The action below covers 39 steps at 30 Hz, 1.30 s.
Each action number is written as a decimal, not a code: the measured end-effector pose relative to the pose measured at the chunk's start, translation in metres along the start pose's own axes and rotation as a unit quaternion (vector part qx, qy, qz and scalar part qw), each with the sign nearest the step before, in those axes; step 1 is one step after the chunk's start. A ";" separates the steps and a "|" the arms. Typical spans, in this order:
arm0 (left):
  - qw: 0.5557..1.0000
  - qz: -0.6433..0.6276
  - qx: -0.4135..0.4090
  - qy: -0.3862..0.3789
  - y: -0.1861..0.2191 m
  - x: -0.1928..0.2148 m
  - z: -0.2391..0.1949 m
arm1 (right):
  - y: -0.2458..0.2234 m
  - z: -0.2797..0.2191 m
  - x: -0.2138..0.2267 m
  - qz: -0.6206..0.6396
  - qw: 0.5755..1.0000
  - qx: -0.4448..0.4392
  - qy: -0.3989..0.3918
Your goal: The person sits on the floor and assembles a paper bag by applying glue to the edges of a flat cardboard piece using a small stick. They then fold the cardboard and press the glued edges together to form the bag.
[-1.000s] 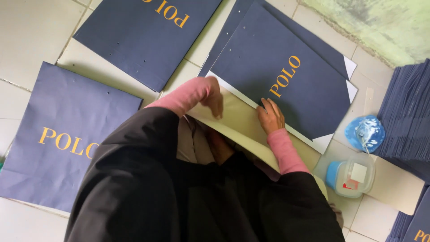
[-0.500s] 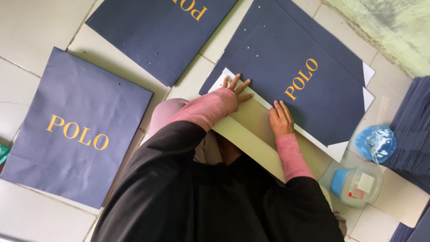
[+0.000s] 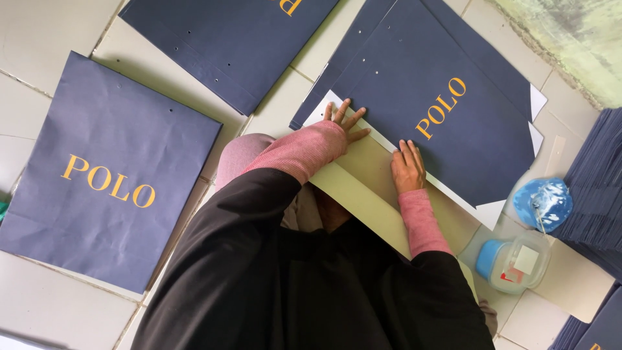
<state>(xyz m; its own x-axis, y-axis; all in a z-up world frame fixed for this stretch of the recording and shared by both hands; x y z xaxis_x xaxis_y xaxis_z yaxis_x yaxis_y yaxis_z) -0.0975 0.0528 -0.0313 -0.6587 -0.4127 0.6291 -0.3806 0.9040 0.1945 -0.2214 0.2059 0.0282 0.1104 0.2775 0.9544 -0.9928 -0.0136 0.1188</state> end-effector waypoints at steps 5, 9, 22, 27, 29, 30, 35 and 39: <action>1.000 0.002 -0.006 0.003 0.001 0.003 -0.005 | 0.003 -0.002 -0.008 -0.005 1.000 -0.002 0.004; 1.000 0.008 -0.003 0.006 0.000 0.001 0.000 | 0.002 -0.002 -0.007 -0.002 1.000 0.004 0.012; 1.000 0.006 -0.009 0.006 0.001 0.003 -0.006 | 0.006 -0.008 -0.021 0.008 1.000 -0.004 0.011; 1.000 0.003 -0.011 0.002 0.000 0.001 -0.004 | 0.004 -0.006 -0.014 0.017 1.000 -0.006 0.015; 1.000 0.000 -0.013 0.001 0.001 0.004 -0.009 | 0.006 -0.007 -0.014 0.022 1.000 -0.011 0.006; 1.000 -0.004 -0.015 -0.001 0.002 0.006 -0.012 | 0.007 -0.008 -0.015 0.028 0.999 -0.017 -0.003; 1.000 0.007 -0.001 -0.021 0.002 0.006 -0.009 | -0.003 0.029 0.003 0.127 0.964 -0.099 -0.210; 0.999 0.014 0.010 -0.034 0.004 0.010 -0.014 | -0.012 0.075 -0.009 0.193 0.876 -0.138 -0.420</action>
<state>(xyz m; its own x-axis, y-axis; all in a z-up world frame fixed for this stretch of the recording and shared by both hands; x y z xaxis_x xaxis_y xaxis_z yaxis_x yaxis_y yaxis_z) -0.0970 0.0538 -0.0139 -0.7119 -0.3947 0.5809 -0.3737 0.9132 0.1625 -0.2067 0.1312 0.0389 -0.3556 -0.5025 0.7881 -0.9242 0.3145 -0.2165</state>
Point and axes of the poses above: each hand's wrist, its own z-axis towards the middle knuckle, its own x-axis out of the back of the hand, y = z × x, the point moved 7 cm from there along z, towards the middle knuckle, and after that the axes turned 13 degrees about -y, right-handed, at the moved point
